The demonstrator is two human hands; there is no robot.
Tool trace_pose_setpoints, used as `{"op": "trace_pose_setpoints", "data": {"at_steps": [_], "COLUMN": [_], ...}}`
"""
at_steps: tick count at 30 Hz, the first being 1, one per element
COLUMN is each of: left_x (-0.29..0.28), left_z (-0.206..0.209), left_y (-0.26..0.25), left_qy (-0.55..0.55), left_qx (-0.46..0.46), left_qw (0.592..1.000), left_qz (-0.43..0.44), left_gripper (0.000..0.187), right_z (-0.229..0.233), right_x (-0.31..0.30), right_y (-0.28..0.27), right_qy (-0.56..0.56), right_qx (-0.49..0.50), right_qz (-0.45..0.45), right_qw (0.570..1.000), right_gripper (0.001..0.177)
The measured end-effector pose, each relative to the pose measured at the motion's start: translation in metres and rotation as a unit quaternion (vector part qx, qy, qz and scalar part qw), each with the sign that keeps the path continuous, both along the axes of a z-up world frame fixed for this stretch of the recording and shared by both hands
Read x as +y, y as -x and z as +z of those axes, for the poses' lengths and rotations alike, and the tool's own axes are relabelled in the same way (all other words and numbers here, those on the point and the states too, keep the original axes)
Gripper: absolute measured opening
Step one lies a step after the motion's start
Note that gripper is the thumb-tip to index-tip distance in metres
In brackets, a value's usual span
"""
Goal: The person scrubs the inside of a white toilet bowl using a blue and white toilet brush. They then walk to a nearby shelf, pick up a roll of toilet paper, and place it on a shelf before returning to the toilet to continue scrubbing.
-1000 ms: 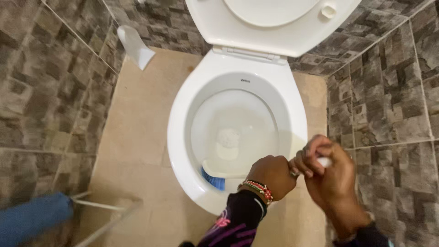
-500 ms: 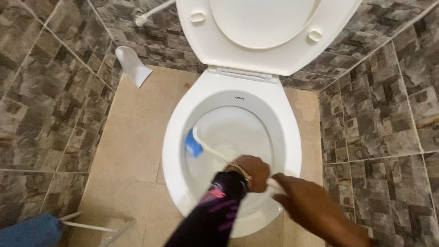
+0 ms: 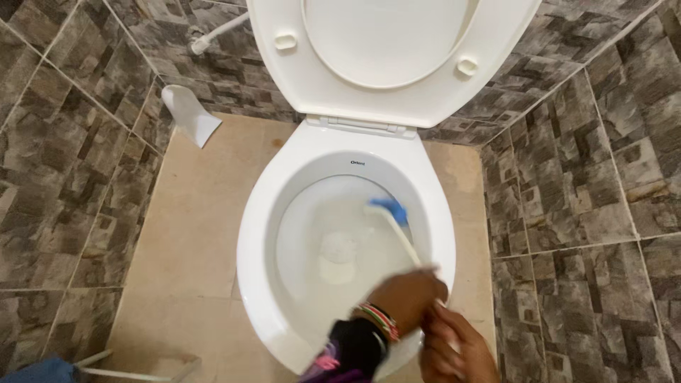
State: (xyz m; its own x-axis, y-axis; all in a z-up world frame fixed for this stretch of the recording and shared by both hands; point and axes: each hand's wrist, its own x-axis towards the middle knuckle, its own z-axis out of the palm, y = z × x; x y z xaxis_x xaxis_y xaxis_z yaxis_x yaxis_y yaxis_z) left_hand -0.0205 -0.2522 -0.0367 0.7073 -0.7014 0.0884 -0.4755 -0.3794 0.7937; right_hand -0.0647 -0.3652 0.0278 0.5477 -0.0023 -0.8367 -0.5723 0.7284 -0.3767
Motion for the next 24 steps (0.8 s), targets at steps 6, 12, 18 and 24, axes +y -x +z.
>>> {"op": "trace_pose_setpoints", "data": {"at_steps": [6,12,18,24], "left_x": [-0.011,-0.011,-0.003,0.086], "left_z": [-0.001,0.002,-0.029,0.002], "left_y": [-0.023,-0.046,-0.072,-0.052], "left_qy": [0.007,-0.077,-0.042,-0.057], "left_qx": [-0.064,0.005,-0.030,-0.134], "left_qw": [0.998,0.996,0.997,0.982], "left_qz": [0.020,0.050,0.051,0.120], "left_gripper": [0.019,0.019,0.022,0.009], "right_z": [-0.008,-0.002,0.006,0.046], "right_x": [-0.028,-0.028,-0.004,0.033], "right_y": [0.003,-0.020,-0.048,-0.078], "right_qy": [-0.115,-0.219,-0.060,0.372], "right_qx": [-0.050,-0.051,-0.059,-0.063], "right_qz": [-0.092,-0.133,0.013,0.564], "right_qw": [0.988,0.965,0.996,0.734], "right_gripper": [0.018,0.019,0.019,0.017]}}
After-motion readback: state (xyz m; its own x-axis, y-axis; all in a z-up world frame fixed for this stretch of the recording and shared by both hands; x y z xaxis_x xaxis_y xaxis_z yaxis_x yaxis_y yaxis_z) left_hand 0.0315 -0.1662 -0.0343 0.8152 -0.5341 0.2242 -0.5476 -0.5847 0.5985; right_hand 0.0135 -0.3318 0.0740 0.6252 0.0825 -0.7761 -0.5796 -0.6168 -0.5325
